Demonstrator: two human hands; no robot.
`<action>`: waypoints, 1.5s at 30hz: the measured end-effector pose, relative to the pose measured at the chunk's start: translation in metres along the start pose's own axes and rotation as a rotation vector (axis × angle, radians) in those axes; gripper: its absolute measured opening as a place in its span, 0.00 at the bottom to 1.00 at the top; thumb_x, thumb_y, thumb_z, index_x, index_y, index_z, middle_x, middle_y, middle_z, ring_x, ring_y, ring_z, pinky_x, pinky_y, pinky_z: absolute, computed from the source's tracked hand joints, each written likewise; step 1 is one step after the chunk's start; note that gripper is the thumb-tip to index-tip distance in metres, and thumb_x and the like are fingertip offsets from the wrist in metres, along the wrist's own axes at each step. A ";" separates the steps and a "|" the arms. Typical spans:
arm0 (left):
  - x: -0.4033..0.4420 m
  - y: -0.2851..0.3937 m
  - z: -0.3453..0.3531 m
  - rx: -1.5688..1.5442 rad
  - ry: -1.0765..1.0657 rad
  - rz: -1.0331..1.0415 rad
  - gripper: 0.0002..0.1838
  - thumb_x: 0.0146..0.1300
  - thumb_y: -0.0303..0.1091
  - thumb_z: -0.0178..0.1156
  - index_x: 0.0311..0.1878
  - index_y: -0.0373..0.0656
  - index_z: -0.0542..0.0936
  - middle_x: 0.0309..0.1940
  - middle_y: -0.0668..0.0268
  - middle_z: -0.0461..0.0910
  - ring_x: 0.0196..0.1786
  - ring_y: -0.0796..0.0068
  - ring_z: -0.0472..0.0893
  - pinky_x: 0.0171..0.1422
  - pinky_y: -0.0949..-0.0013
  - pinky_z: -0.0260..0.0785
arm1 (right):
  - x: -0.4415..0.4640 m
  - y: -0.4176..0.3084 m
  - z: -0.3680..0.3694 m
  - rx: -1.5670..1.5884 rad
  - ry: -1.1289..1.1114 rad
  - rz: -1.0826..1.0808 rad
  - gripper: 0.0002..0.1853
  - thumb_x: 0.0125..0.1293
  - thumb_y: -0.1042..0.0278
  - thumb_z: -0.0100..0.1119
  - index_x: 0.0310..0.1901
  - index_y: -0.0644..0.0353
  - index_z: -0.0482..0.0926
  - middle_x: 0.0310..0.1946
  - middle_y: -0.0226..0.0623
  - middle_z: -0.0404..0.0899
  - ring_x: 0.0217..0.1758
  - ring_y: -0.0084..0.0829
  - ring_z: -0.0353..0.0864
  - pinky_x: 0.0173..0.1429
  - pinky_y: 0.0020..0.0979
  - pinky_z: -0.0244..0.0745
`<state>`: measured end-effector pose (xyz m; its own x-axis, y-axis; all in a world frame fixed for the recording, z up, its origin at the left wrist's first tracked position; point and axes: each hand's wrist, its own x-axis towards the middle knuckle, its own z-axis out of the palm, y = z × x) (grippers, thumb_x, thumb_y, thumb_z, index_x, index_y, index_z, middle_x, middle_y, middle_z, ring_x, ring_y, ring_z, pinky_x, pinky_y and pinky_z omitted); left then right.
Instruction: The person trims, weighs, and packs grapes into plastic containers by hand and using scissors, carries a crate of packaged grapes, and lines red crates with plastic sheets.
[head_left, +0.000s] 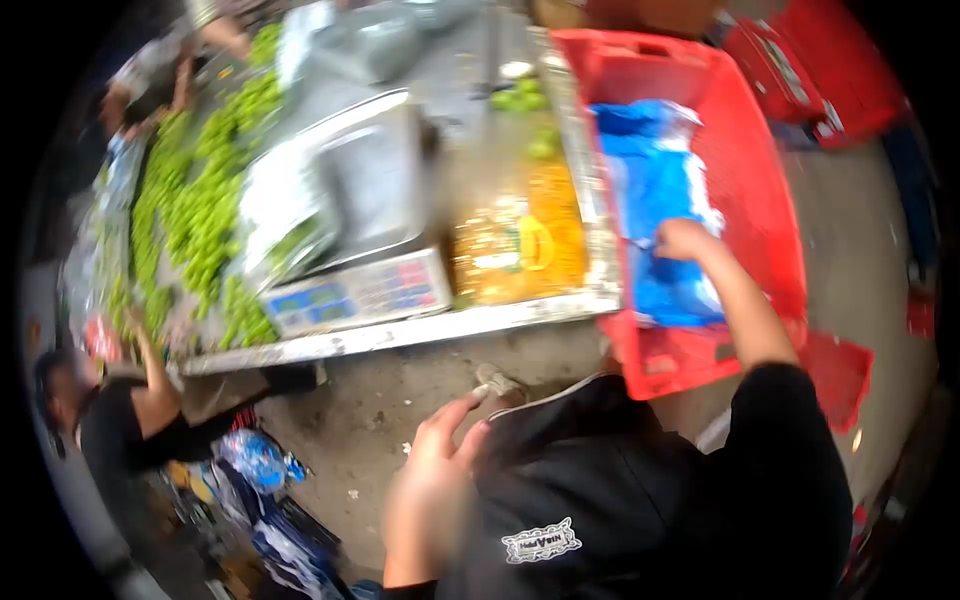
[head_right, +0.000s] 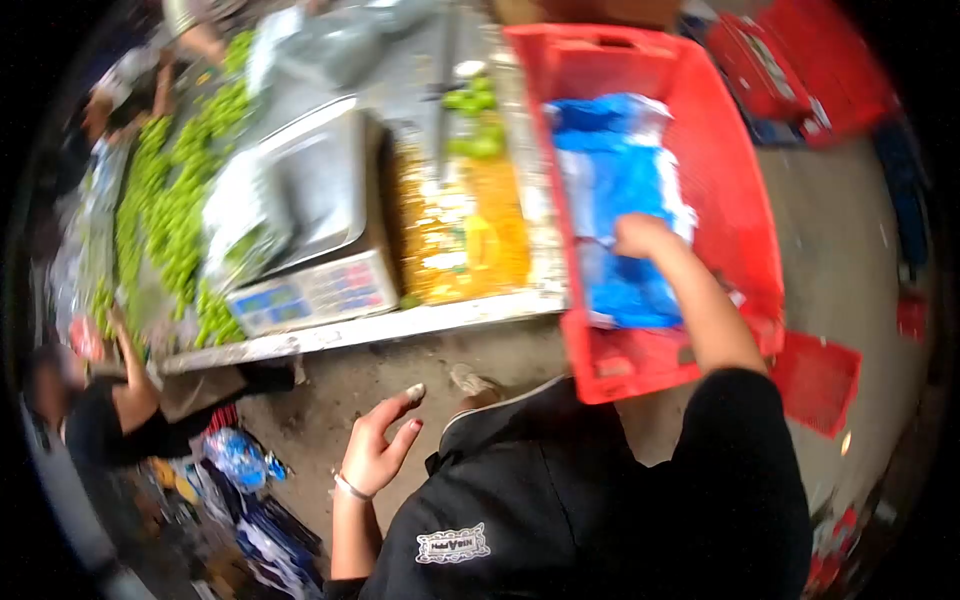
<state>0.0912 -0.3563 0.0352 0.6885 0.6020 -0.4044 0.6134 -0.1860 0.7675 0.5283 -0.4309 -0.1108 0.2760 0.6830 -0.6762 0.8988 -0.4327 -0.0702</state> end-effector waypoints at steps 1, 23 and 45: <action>-0.024 -0.020 -0.017 0.017 0.076 -0.055 0.17 0.55 0.24 0.54 0.49 0.31 0.70 0.45 0.54 0.75 0.50 0.67 0.75 0.54 0.70 0.65 | -0.013 -0.012 -0.015 0.083 0.228 -0.022 0.12 0.48 0.59 0.55 0.27 0.61 0.78 0.25 0.47 0.76 0.31 0.45 0.77 0.34 0.42 0.70; 0.079 -0.110 -0.255 -0.896 0.539 0.039 0.14 0.63 0.30 0.47 0.49 0.33 0.69 0.45 0.62 0.72 0.48 0.75 0.73 0.51 0.75 0.66 | 0.036 -0.369 -0.193 1.252 0.391 -0.280 0.24 0.61 0.46 0.46 0.38 0.65 0.72 0.29 0.33 0.74 0.31 0.24 0.72 0.34 0.24 0.68; 0.136 -0.027 -0.316 0.404 0.221 1.244 0.11 0.35 0.26 0.61 0.27 0.42 0.72 0.42 0.61 0.70 0.53 0.53 0.66 0.61 0.44 0.47 | -0.080 -0.428 -0.164 2.112 0.771 -0.265 0.26 0.45 0.78 0.61 0.49 0.65 0.63 0.42 0.34 0.70 0.46 0.21 0.69 0.52 0.25 0.63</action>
<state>0.0460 -0.0234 0.1165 0.8176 -0.0310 0.5750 -0.2789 -0.8949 0.3483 0.1772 -0.2035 0.0937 0.7546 0.6110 -0.2394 -0.4572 0.2278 -0.8597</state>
